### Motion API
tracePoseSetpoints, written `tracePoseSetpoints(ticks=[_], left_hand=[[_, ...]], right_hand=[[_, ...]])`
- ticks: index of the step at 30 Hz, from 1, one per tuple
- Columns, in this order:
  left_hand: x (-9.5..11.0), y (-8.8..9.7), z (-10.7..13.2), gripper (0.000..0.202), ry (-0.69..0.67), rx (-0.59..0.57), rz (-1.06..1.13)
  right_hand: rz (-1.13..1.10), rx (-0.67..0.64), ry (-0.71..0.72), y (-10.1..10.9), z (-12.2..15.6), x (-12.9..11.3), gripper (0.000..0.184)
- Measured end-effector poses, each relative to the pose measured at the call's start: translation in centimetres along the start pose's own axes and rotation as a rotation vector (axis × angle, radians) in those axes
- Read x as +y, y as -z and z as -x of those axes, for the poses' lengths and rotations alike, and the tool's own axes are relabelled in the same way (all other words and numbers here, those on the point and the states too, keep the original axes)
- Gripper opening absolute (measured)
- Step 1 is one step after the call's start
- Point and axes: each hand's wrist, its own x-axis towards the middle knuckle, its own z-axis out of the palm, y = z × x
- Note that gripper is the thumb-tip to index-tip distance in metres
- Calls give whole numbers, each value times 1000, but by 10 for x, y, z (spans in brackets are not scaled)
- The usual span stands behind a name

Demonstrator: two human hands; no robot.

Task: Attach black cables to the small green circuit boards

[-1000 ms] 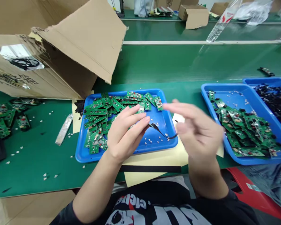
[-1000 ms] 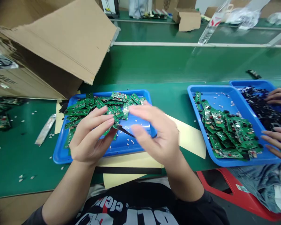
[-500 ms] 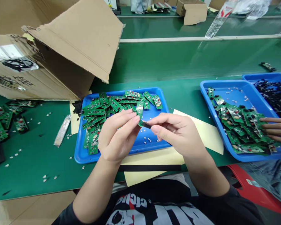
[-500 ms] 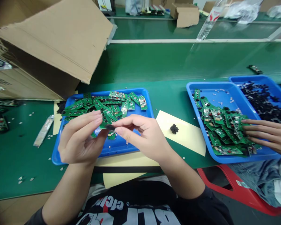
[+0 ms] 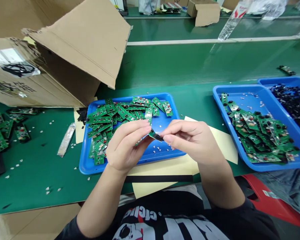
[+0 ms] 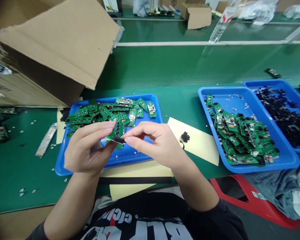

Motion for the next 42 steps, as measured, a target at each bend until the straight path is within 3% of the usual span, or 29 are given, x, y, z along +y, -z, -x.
tracePoseSetpoints(ticks=[4, 10, 14, 18, 21, 25, 28, 32, 36, 38, 42], left_hand=[[2, -1, 0, 31, 67, -17, 122], [8, -3, 3, 43, 310, -134, 454], [12, -1, 2, 49, 414, -139, 563], [17, 1, -3, 34, 493, -190, 556], [19, 1, -4, 29, 602, -212, 626], [18, -1, -3, 27, 825, -214, 741], [16, 2, -7, 25, 903, -291, 719], [9, 12, -16, 26, 884, -522, 674], [1, 20, -19, 27, 732, -735, 595], [-1, 20, -18, 28, 634, -773, 540], [-2, 15, -12, 30, 469, -708, 467]], right_hand=[[140, 36, 168, -4, -1, 5, 6], [230, 110, 346, -6, -4, 8, 6], [204, 120, 301, -6, -3, 9, 11], [214, 247, 265, -8, -3, 11, 8], [394, 311, 405, -8, -6, 11, 7], [570, 295, 545, -6, -9, 12, 9], [670, 291, 608, -2, -10, 15, 9], [789, 241, 647, 3, -9, 16, 10], [818, 105, 672, 5, -9, 16, 10], [810, 46, 658, 6, -9, 16, 12], [746, 12, 635, 8, -10, 18, 14]])
